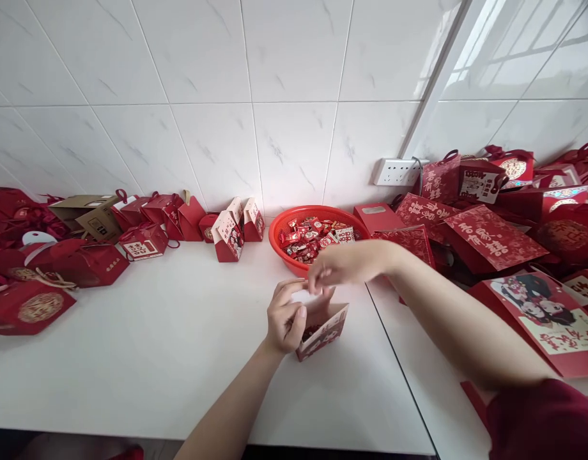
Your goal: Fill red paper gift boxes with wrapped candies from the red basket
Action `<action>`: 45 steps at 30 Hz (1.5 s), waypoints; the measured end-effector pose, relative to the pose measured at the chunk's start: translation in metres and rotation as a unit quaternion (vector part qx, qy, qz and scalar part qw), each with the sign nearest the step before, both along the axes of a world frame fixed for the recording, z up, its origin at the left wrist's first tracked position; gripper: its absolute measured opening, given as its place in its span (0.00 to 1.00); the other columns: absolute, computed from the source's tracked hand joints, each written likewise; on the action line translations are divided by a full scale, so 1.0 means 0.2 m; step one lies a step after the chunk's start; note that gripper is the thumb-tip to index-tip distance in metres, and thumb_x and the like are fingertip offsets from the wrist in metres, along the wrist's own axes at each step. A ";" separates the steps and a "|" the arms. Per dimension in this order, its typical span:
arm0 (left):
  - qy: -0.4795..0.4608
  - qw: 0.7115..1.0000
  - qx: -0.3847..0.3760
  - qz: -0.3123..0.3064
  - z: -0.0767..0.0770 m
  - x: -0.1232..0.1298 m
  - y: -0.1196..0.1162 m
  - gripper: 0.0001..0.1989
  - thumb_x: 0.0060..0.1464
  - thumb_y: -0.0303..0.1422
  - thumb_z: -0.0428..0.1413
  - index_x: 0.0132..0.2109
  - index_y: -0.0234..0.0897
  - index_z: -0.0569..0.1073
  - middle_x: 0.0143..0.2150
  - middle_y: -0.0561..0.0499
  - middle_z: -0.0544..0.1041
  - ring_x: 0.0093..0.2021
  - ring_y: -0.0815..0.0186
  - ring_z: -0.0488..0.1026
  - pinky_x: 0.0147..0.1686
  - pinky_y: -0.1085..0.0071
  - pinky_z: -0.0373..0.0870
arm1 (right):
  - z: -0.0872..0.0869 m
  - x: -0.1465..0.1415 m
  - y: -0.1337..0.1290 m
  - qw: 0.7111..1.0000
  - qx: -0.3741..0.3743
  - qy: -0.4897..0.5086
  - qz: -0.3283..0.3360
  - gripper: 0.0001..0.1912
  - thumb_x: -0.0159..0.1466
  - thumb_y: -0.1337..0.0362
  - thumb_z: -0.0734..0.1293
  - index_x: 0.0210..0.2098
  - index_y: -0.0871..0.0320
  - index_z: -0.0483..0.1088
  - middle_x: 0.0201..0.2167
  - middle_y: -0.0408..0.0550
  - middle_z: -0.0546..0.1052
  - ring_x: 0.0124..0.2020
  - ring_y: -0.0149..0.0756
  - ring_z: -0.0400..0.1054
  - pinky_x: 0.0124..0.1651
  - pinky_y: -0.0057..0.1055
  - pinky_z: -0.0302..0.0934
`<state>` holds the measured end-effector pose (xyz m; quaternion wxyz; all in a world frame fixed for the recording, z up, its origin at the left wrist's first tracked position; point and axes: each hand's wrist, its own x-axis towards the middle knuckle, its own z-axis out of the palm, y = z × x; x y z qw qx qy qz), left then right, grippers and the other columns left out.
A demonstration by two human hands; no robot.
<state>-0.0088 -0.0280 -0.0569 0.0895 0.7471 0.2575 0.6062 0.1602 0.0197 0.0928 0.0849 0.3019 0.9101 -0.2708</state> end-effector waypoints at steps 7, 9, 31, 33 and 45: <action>-0.013 0.997 -0.050 -0.052 -0.02 -0.01 0.02 0.20 0.65 0.31 0.46 0.23 0.36 0.66 0.43 0.42 0.80 0.52 0.54 0.71 0.48 0.53 0.71 | -0.14 0.02 0.55 0.971 0.153 0.024 -0.183 0.14 0.66 0.70 0.63 0.48 0.57 0.76 0.51 0.50 0.79 0.51 0.42 0.72 0.52 0.31 0.63; -0.005 0.996 -0.059 -0.062 -0.03 -0.01 0.02 0.19 0.64 0.31 0.46 0.23 0.36 0.65 0.43 0.41 0.79 0.52 0.53 0.71 0.48 0.53 0.70 | -0.27 -0.06 0.67 0.965 0.168 0.015 -0.202 0.15 0.68 0.72 0.61 0.51 0.60 0.75 0.52 0.54 0.78 0.52 0.43 0.71 0.54 0.33 0.62; -0.024 0.996 -0.053 -0.068 -0.02 0.00 0.01 0.17 0.63 0.30 0.47 0.24 0.36 0.66 0.43 0.41 0.80 0.49 0.54 0.72 0.45 0.53 0.72 | -0.68 -0.26 0.98 0.953 0.172 0.024 -0.247 0.17 0.68 0.60 0.68 0.52 0.61 0.70 0.51 0.53 0.74 0.50 0.42 0.71 0.52 0.45 0.68; -0.044 0.996 -0.045 -0.056 -0.01 -0.03 0.02 0.17 0.63 0.31 0.47 0.25 0.36 0.68 0.40 0.41 0.80 0.48 0.54 0.73 0.45 0.53 0.72 | -0.61 -0.23 0.95 0.942 0.176 0.059 -0.278 0.16 0.66 0.63 0.69 0.50 0.64 0.71 0.50 0.56 0.76 0.50 0.44 0.71 0.54 0.43 0.66; -0.050 0.986 0.126 0.093 0.05 -0.10 0.06 0.17 0.60 0.30 0.49 0.22 0.37 0.63 0.33 0.46 0.78 0.43 0.56 0.75 0.38 0.58 0.74 | -0.28 0.13 -0.01 0.821 0.082 0.528 -0.202 0.12 0.67 0.64 0.68 0.50 0.53 0.73 0.48 0.48 0.79 0.48 0.38 0.75 0.49 0.35 0.71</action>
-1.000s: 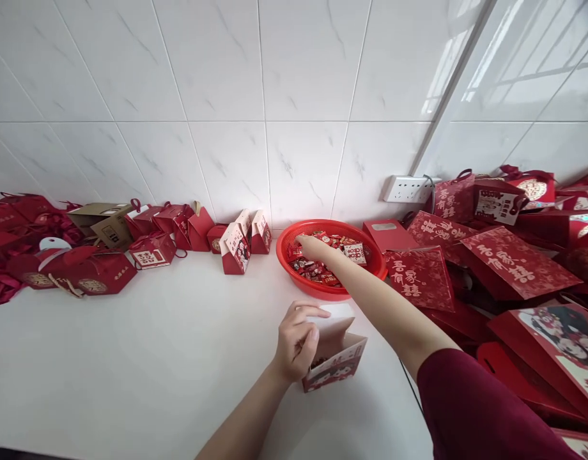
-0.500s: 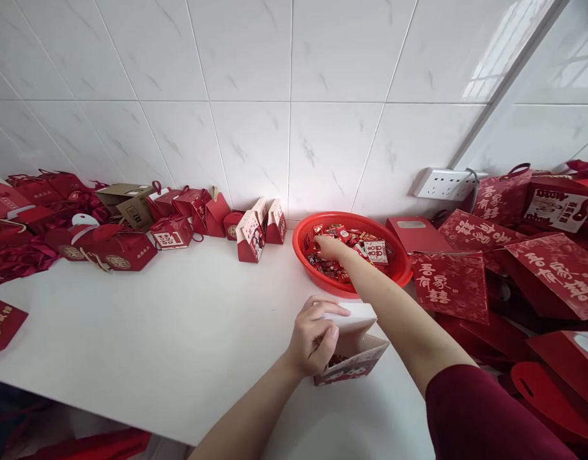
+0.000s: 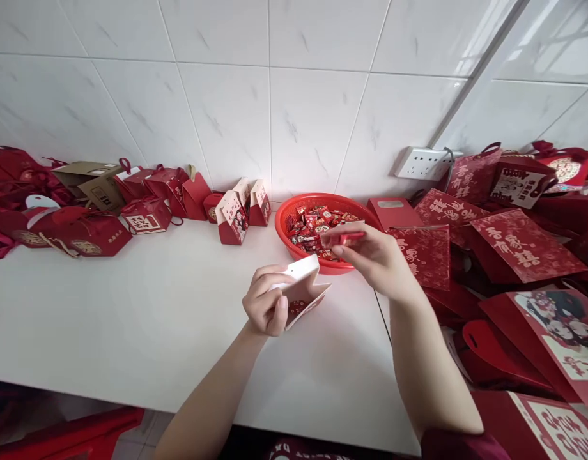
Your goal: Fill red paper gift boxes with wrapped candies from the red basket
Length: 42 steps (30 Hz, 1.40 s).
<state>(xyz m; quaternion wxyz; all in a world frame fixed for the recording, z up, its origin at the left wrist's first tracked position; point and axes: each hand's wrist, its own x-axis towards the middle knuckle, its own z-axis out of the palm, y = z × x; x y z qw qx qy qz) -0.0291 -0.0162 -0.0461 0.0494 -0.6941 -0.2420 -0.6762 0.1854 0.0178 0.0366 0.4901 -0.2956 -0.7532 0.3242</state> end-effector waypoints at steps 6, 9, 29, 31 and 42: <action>0.053 0.997 0.019 -0.046 -0.02 0.09 -0.03 0.13 0.57 0.30 0.49 0.24 0.37 0.67 0.33 0.45 0.78 0.43 0.55 0.75 0.35 0.61 0.76 | 0.05 0.17 -0.27 0.997 0.051 -0.029 0.043 0.19 0.62 0.71 0.72 0.52 0.49 0.75 0.45 0.45 0.81 0.43 0.39 0.78 0.44 0.33 0.74; 0.037 0.997 -0.003 -0.060 -0.05 0.08 -0.01 0.15 0.58 0.33 0.49 0.23 0.37 0.65 0.31 0.45 0.78 0.44 0.54 0.75 0.36 0.58 0.75 | 0.06 0.20 -0.28 0.997 0.048 -0.047 0.026 0.21 0.62 0.71 0.72 0.53 0.49 0.73 0.45 0.45 0.81 0.41 0.38 0.79 0.40 0.31 0.75; 0.026 0.988 -0.092 -0.122 -0.07 0.08 0.00 0.32 0.65 0.54 0.37 0.18 0.39 0.56 0.37 0.40 0.79 0.44 0.52 0.75 0.38 0.55 0.72 | 0.04 0.11 -0.18 0.990 0.072 -0.046 0.115 0.11 0.67 0.66 0.67 0.49 0.51 0.73 0.42 0.49 0.80 0.43 0.42 0.77 0.45 0.37 0.71; 0.022 0.987 -0.099 -0.126 -0.07 0.08 0.01 0.33 0.65 0.54 0.37 0.18 0.38 0.56 0.38 0.40 0.79 0.44 0.51 0.75 0.38 0.54 0.72 | 0.01 0.09 -0.15 0.964 0.039 -0.229 0.129 0.11 0.69 0.70 0.64 0.47 0.54 0.73 0.42 0.49 0.80 0.42 0.39 0.76 0.46 0.35 0.69; 0.055 0.989 -0.068 -0.121 -0.04 0.10 -0.02 0.30 0.65 0.52 0.40 0.19 0.38 0.57 0.37 0.42 0.79 0.44 0.52 0.75 0.37 0.56 0.73 | 0.01 0.11 -0.18 0.945 -0.010 -0.310 0.099 0.08 0.68 0.71 0.62 0.38 0.55 0.72 0.34 0.45 0.79 0.33 0.35 0.74 0.40 0.30 0.66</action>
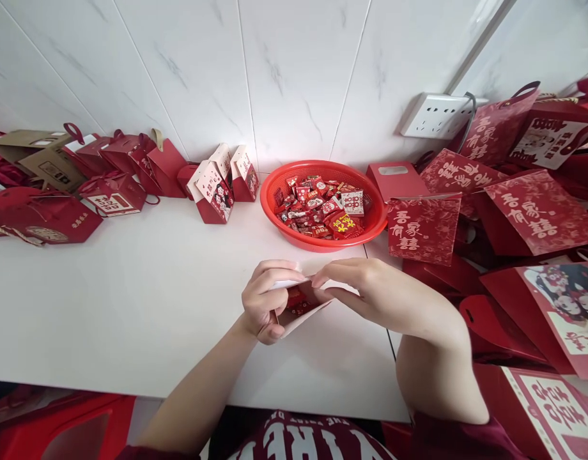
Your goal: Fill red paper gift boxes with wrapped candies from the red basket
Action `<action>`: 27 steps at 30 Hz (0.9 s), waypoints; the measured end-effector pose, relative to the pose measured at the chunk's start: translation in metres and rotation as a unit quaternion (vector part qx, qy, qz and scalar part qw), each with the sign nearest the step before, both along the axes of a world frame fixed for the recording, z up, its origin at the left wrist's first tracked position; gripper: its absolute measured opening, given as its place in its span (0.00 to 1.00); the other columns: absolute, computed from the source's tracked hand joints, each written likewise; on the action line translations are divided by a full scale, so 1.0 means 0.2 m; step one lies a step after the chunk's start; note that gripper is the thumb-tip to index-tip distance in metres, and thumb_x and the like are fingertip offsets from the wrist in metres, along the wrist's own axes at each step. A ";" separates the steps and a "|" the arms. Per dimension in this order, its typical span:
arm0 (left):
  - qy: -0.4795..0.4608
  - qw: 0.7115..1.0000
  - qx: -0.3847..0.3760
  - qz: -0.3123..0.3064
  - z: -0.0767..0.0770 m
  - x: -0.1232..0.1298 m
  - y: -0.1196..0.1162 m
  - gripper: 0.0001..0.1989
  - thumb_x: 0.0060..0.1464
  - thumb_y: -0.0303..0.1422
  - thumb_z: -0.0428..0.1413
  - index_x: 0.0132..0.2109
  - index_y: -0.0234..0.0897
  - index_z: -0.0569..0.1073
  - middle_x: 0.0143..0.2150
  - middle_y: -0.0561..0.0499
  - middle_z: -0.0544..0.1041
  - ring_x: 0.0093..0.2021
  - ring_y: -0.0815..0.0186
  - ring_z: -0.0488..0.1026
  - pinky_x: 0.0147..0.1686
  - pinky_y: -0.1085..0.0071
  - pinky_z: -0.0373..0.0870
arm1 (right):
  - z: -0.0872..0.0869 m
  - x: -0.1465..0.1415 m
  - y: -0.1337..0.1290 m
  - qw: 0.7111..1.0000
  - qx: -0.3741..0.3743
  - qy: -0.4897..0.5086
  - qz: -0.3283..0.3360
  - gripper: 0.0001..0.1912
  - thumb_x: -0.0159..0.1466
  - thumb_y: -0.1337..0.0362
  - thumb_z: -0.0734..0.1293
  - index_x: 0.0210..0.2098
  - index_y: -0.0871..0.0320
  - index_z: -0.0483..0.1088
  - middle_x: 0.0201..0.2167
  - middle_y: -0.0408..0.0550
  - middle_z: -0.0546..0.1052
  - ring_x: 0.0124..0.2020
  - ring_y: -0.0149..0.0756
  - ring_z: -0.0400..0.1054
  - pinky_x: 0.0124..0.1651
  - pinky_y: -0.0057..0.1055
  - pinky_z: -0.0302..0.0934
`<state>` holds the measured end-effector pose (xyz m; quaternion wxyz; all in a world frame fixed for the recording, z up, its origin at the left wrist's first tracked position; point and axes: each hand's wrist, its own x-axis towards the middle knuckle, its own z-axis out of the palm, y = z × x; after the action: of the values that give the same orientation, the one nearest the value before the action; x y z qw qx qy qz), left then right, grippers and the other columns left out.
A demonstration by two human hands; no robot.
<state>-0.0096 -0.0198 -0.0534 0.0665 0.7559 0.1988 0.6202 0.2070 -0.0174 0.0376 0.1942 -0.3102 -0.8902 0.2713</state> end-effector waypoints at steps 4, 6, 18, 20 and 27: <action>0.004 1.000 -0.006 -0.003 -0.01 0.00 0.01 0.28 0.64 0.48 0.42 0.19 0.38 0.57 0.37 0.42 0.79 0.45 0.52 0.74 0.38 0.55 0.72 | -0.01 0.00 0.01 1.000 0.001 0.023 0.004 0.08 0.68 0.69 0.63 0.41 0.52 0.74 0.35 0.45 0.80 0.35 0.36 0.74 0.40 0.32 0.67; 0.011 1.000 -0.021 -0.003 -0.01 -0.02 0.03 0.26 0.64 0.45 0.44 0.19 0.39 0.59 0.38 0.42 0.79 0.46 0.52 0.73 0.41 0.53 0.71 | -0.02 -0.01 0.01 1.000 0.000 0.026 -0.004 0.09 0.68 0.69 0.63 0.42 0.52 0.74 0.37 0.45 0.80 0.36 0.37 0.75 0.40 0.33 0.68; 0.033 0.985 -0.163 -0.044 -0.01 -0.07 0.06 0.19 0.63 0.36 0.46 0.24 0.37 0.66 0.45 0.39 0.76 0.48 0.52 0.71 0.46 0.53 0.70 | 0.00 -0.04 0.40 0.981 0.046 -0.022 -0.186 0.13 0.70 0.65 0.58 0.43 0.58 0.74 0.42 0.48 0.80 0.44 0.38 0.73 0.47 0.30 0.62; 0.030 0.985 -0.165 -0.046 -0.02 -0.07 0.06 0.19 0.64 0.36 0.46 0.25 0.36 0.67 0.46 0.39 0.76 0.48 0.52 0.71 0.47 0.52 0.69 | -0.05 -0.11 0.57 0.963 -0.006 -0.208 -0.168 0.16 0.70 0.67 0.56 0.44 0.60 0.75 0.45 0.53 0.80 0.47 0.42 0.72 0.48 0.31 0.61; 0.029 0.984 -0.167 -0.049 -0.03 -0.08 0.06 0.18 0.64 0.34 0.46 0.25 0.36 0.68 0.47 0.40 0.76 0.49 0.52 0.71 0.47 0.53 0.70 | -0.22 -0.36 0.90 0.934 -0.106 -0.337 -0.054 0.08 0.64 0.69 0.67 0.40 0.59 0.79 0.39 0.49 0.81 0.37 0.36 0.75 0.40 0.28 0.66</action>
<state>-0.0259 -0.0077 -0.0596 0.2158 0.7606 0.2643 0.5523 0.1354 0.1635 -0.0065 -0.1370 -0.4500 -0.8513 0.2323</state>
